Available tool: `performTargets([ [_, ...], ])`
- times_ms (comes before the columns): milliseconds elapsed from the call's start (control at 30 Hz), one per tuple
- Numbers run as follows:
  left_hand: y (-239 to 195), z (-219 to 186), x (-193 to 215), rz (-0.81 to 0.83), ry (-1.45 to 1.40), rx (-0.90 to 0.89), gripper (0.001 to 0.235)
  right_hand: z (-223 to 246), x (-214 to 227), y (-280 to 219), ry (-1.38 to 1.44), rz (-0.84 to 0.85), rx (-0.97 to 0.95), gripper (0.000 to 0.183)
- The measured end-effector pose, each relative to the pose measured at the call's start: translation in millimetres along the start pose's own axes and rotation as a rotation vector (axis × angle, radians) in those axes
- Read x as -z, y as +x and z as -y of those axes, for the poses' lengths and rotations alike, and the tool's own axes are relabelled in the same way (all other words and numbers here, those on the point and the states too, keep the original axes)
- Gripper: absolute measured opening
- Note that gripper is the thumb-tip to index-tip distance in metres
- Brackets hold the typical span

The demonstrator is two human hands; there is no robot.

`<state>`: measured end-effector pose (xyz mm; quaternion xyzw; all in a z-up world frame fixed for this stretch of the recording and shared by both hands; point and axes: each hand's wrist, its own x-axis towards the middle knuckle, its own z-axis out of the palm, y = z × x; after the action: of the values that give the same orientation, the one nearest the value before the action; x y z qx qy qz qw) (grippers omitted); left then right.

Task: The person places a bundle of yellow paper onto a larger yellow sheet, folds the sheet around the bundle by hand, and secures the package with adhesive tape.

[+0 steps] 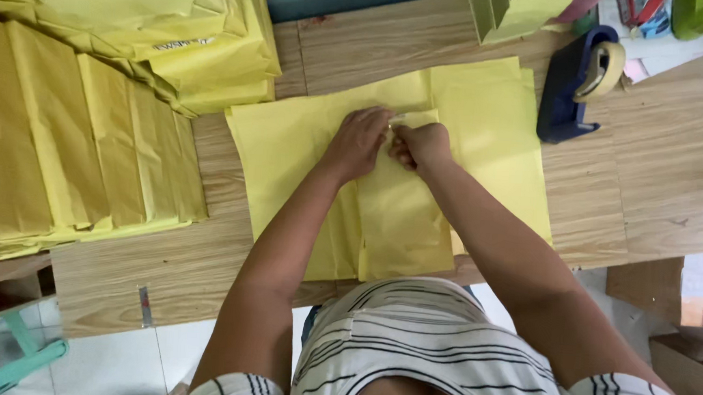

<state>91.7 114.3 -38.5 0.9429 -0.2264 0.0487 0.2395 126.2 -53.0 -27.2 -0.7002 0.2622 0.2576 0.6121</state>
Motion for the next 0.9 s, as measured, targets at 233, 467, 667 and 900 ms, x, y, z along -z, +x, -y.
performTargets([
  [233, -5, -3, -15, -0.132, -0.048, 0.013, 0.026, 18, 19, -53, 0.212, -0.049, 0.168, 0.027],
  [467, -6, -2, -38, -0.265, 0.165, -0.030, 0.024, 61, 8, -55, 0.358, 0.033, 0.216, 0.026],
  [667, -5, -33, -6, -0.239, -0.030, 0.083, 0.044, 21, 2, 4, 0.178, -0.024, 0.039, 0.021],
  [900, 12, -26, -3, 0.005, -0.071, 0.222, 0.062, 15, -3, -8, 0.086, -0.034, -0.026, 0.025],
])
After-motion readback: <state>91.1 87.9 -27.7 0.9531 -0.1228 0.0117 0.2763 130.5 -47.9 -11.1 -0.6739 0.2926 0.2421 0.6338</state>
